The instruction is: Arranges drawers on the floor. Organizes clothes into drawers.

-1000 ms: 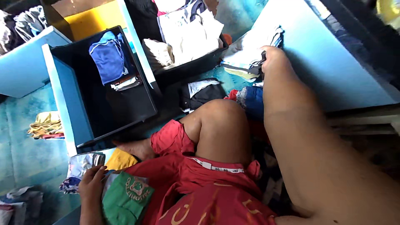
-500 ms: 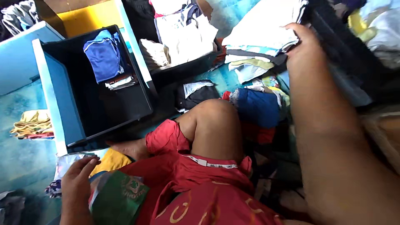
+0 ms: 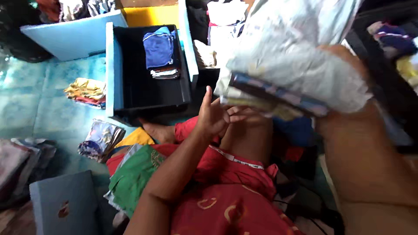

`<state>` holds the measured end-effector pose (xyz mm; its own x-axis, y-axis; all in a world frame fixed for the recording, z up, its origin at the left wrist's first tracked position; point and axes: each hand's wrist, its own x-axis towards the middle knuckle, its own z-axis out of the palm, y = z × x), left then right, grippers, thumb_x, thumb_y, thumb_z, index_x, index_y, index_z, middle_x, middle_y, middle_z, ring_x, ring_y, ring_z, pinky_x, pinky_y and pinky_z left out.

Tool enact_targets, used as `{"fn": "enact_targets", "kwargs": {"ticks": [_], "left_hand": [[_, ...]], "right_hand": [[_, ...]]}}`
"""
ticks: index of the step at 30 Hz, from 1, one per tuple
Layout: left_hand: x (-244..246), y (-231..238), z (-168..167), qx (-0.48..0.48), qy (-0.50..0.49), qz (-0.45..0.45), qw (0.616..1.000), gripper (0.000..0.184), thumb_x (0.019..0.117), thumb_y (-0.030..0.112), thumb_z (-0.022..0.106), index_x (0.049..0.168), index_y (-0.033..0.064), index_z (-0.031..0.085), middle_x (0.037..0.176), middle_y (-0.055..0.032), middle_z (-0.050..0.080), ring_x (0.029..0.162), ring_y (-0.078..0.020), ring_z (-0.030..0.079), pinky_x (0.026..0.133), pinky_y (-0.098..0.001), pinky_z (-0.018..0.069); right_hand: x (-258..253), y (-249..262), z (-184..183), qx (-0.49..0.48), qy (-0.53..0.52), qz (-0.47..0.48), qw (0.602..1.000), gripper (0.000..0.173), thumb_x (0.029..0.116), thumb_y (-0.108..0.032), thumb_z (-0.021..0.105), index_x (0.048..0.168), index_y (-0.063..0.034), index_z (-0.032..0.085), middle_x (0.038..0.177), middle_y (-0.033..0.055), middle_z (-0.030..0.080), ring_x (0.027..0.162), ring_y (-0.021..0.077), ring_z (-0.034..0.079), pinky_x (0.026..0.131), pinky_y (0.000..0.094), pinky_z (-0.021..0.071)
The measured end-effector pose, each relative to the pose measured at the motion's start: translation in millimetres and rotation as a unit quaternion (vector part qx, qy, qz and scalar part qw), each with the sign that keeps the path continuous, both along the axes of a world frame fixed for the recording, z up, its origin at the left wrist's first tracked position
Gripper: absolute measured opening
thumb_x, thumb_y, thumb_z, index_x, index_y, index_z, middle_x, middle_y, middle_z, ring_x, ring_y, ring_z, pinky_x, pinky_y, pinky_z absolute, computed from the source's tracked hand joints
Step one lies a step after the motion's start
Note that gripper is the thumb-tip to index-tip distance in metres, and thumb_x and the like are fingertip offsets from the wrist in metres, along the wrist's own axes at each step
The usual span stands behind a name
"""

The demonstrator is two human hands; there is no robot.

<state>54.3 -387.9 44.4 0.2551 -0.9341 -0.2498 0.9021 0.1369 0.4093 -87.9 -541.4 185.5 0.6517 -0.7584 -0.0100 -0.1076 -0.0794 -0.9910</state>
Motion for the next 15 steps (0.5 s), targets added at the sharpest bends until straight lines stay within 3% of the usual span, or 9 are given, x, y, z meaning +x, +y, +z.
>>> {"fn": "enact_targets", "kwargs": {"ticks": [2, 5, 7, 9, 11, 12, 13, 14, 15], "left_hand": [[7.1, 25.9, 0.6, -0.07, -0.021, 0.076, 0.994, 0.07, 0.1004, 0.073, 0.019, 0.116, 0.0235, 0.066, 0.103, 0.0003, 0.074, 0.096, -0.012, 0.071, 0.081, -0.0346, 0.0602], [18.8, 78.5, -4.4, 0.043, -0.164, 0.148, 0.974, 0.047, 0.1123, 0.04, 0.019, 0.116, 0.0221, 0.063, 0.098, 0.0099, 0.073, 0.092, 0.0022, 0.068, 0.084, -0.021, 0.0573], [21.9, 117.0, -22.6, 0.098, -0.228, 0.153, 0.957, 0.033, 0.1099, 0.028, 0.036, 0.119, 0.0127, 0.063, 0.099, 0.0056, 0.071, 0.091, -0.0004, 0.068, 0.083, -0.0223, 0.057], [39.2, 156.6, -64.3, -0.038, -0.251, 0.116, 0.96, 0.036, 0.1068, 0.02, 0.047, 0.132, -0.0049, 0.055, 0.11, -0.0079, 0.072, 0.099, -0.0111, 0.069, 0.086, -0.0297, 0.0578], [22.2, 179.9, 9.1, 0.245, -0.155, 0.125, 0.949, 0.019, 0.0981, 0.017, 0.058, 0.113, 0.0064, 0.061, 0.088, -0.0016, 0.07, 0.082, -0.009, 0.068, 0.08, -0.0292, 0.058], [20.2, 194.3, 28.2, 0.266, -0.167, 0.109, 0.943, 0.014, 0.0986, 0.016, 0.058, 0.111, 0.0089, 0.059, 0.086, 0.0012, 0.068, 0.081, -0.0065, 0.067, 0.081, -0.0268, 0.0576], [21.5, 212.8, 21.7, 0.206, -0.208, 0.102, 0.951, 0.017, 0.0932, 0.018, 0.063, 0.109, 0.0129, 0.059, 0.087, 0.0049, 0.071, 0.082, -0.0033, 0.069, 0.08, -0.0235, 0.0586], [25.0, 231.2, 4.1, 0.107, -0.247, 0.095, 0.958, 0.027, 0.0867, 0.029, 0.078, 0.109, 0.0197, 0.066, 0.093, 0.0081, 0.075, 0.087, -0.0012, 0.071, 0.083, -0.0216, 0.0595], [24.8, 244.6, -7.4, 0.032, -0.279, 0.098, 0.955, 0.03, 0.0832, 0.035, 0.081, 0.111, 0.0268, 0.072, 0.098, 0.0119, 0.077, 0.09, 0.0024, 0.071, 0.084, -0.0185, 0.0588]], "right_hand": [[-2.6, 28.2, -39.7, 0.152, -0.039, 0.092, 0.983, 0.028, 0.1095, -0.021, 0.035, 0.103, -0.0253, 0.062, 0.088, -0.0174, 0.068, 0.08, -0.012, 0.062, 0.069, 0.01, 0.054], [13.8, 66.2, -75.3, 0.189, 0.089, 0.105, 0.972, 0.023, 0.1057, -0.015, 0.042, 0.102, -0.0168, 0.065, 0.08, -0.0107, 0.068, 0.072, -0.0034, 0.064, 0.066, 0.0179, 0.0564], [25.2, 94.8, -83.1, 0.196, 0.114, 0.118, 0.967, 0.022, 0.1022, -0.005, 0.043, 0.099, -0.0148, 0.063, 0.077, -0.0105, 0.069, 0.07, -0.0037, 0.066, 0.067, 0.0164, 0.0574], [31.4, 112.2, -98.9, 0.26, 0.084, 0.159, 0.949, 0.023, 0.0995, -0.005, 0.041, 0.107, -0.0133, 0.061, 0.083, -0.0076, 0.071, 0.076, -0.0012, 0.068, 0.073, 0.0184, 0.0593], [36.9, 131.0, -109.9, 0.293, 0.049, 0.18, 0.938, 0.022, 0.096, -0.004, 0.045, 0.109, -0.0115, 0.062, 0.086, -0.0042, 0.073, 0.079, 0.0021, 0.07, 0.075, 0.0214, 0.0607], [38.5, 140.9, -112.5, 0.3, 0.028, 0.193, 0.934, 0.022, 0.0933, -0.006, 0.049, 0.11, -0.0115, 0.062, 0.088, -0.004, 0.074, 0.081, 0.0031, 0.071, 0.076, 0.0227, 0.0611], [37.7, 150.1, -114.7, 0.301, 0.012, 0.208, 0.931, 0.022, 0.0922, -0.011, 0.054, 0.113, -0.0125, 0.061, 0.09, -0.0058, 0.074, 0.083, 0.0027, 0.071, 0.078, 0.023, 0.0613], [34.5, 157.2, -117.0, 0.306, -0.006, 0.23, 0.924, 0.025, 0.0964, -0.023, 0.058, 0.119, -0.0138, 0.057, 0.095, -0.0082, 0.073, 0.088, 0.0017, 0.071, 0.081, 0.0231, 0.0611], [32.1, 163.3, -118.5, 0.317, -0.029, 0.249, 0.915, 0.033, 0.1025, -0.041, 0.056, 0.124, -0.0159, 0.055, 0.101, -0.0101, 0.073, 0.094, 0.0007, 0.07, 0.085, 0.023, 0.0602]]}}
